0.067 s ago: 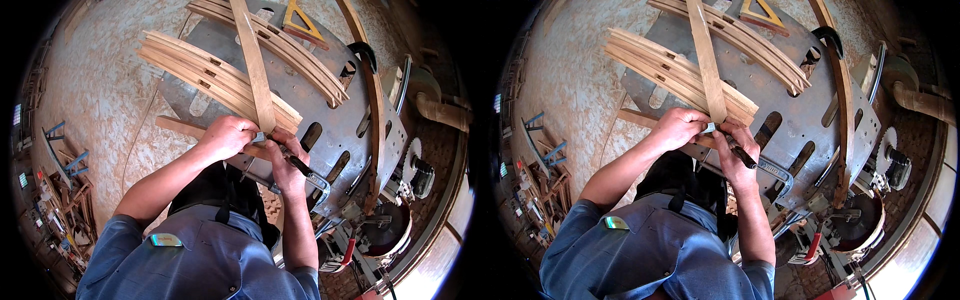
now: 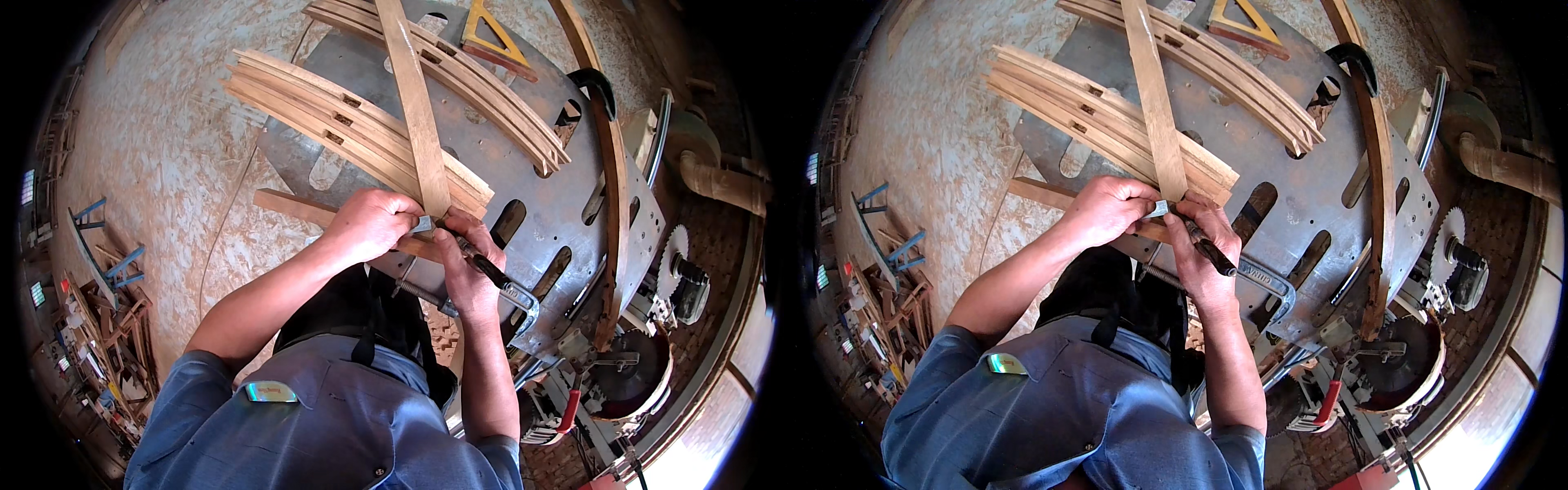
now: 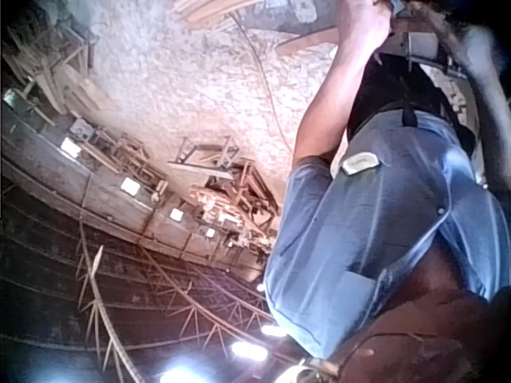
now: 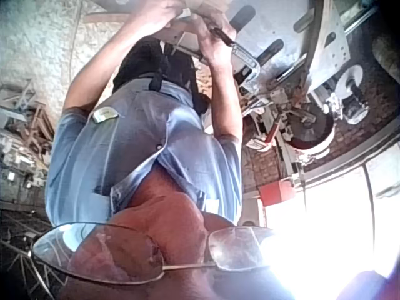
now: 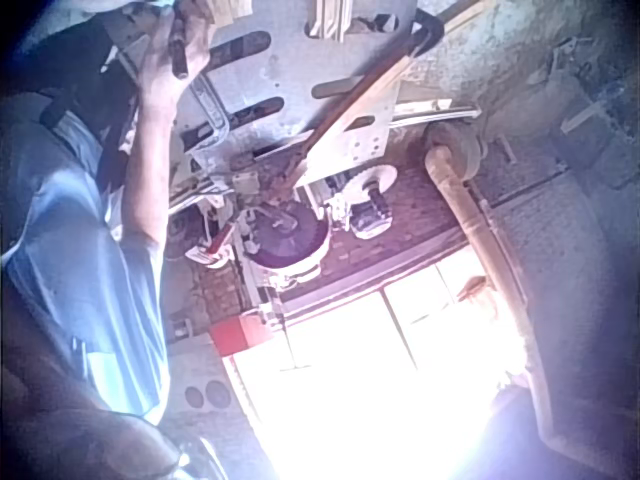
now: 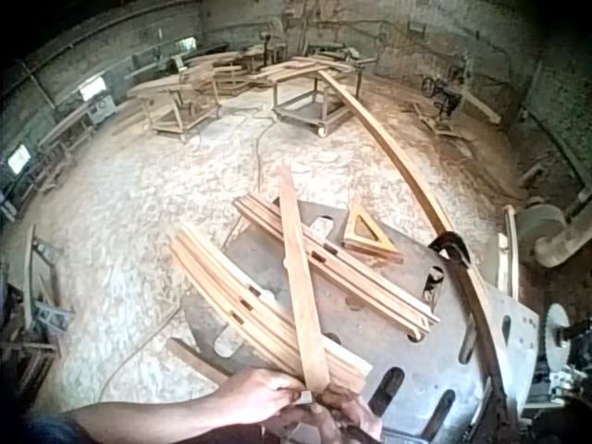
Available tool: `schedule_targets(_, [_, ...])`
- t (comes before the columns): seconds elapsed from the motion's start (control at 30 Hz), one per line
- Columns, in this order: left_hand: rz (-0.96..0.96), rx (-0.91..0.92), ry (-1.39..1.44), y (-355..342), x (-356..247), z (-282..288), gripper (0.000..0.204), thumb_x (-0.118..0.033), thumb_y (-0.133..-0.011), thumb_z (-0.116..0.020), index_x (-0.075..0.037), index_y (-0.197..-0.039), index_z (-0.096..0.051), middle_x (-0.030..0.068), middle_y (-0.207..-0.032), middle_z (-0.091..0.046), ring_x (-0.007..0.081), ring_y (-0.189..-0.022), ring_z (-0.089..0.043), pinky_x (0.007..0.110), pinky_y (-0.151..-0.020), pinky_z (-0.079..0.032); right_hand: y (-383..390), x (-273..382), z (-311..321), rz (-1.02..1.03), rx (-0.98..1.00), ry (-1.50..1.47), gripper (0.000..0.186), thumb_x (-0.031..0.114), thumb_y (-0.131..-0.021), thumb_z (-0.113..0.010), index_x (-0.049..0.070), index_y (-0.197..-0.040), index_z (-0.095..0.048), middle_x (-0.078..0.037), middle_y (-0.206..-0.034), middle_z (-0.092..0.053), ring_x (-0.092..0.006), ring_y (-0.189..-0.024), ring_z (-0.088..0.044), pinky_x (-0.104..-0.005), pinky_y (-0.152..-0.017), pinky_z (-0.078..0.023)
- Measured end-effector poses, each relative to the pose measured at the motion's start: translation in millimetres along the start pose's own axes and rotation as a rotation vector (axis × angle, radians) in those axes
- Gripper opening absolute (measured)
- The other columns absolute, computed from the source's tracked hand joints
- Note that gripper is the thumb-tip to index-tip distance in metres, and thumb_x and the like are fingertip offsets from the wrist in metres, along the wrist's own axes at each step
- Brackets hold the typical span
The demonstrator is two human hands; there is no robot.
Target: The person uses a miter saw to cut several wooden planks. They measure and mark the wood with a speed square and marker, then position each piece on the saw and cut it. The cut pieces are stacked on the table.
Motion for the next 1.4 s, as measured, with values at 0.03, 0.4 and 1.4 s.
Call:
schedule_targets(0.03, [-0.034, -0.013, -0.033, -0.3, -0.3, 0.1, 0.018, -0.005, -0.09, -0.058, -0.003, -0.102, -0.071, 0.0039, -0.069, -0.065, 0.0081, -0.056, -0.057, 0.024, -0.053, -0.047, -0.2, 0.6, 0.1, 0.005, -0.001, 0.007, 0.015, 0.002, -0.079, -0.071, -0.003, -0.092, -0.066, -0.019, -0.1, -0.067, -0.0282, -0.095, -0.066, -0.0348, -0.086, -0.051])
schedule_targets(0.4, [-0.005, 0.005, -0.119, 2.5, -4.8, 0.6, 0.019, -0.007, -0.09, -0.058, -0.005, -0.104, -0.071, 0.0047, -0.071, -0.066, 0.0082, -0.058, -0.06, 0.024, -0.055, -0.049, -3.5, 5.9, 2.1, 0.037, 0.011, 0.024, 0.012, 0.002, -0.077, -0.071, -0.003, -0.087, -0.065, -0.018, -0.095, -0.067, -0.0284, -0.088, -0.067, -0.0341, -0.08, -0.052])
schedule_targets(1.4, [-0.121, -0.026, -0.172, 17.8, -0.7, -13.1, 0.017, -0.01, -0.089, -0.06, -0.009, -0.101, -0.072, 0.0062, -0.067, -0.066, 0.0118, -0.058, -0.061, 0.027, -0.058, -0.05, 13.2, 22.5, 13.6, 0.137, 0.051, 0.218, 0.012, 0.005, -0.077, -0.073, 0.0, -0.087, -0.068, -0.015, -0.085, -0.067, -0.0296, -0.092, -0.064, -0.0365, -0.08, -0.052])
Point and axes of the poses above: each hand's wrist, its own y-axis away from the middle knuckle, its own z-axis out of the back of the hand, x = y × z, the point moved 4 cm from there along -y, towards the middle knuckle
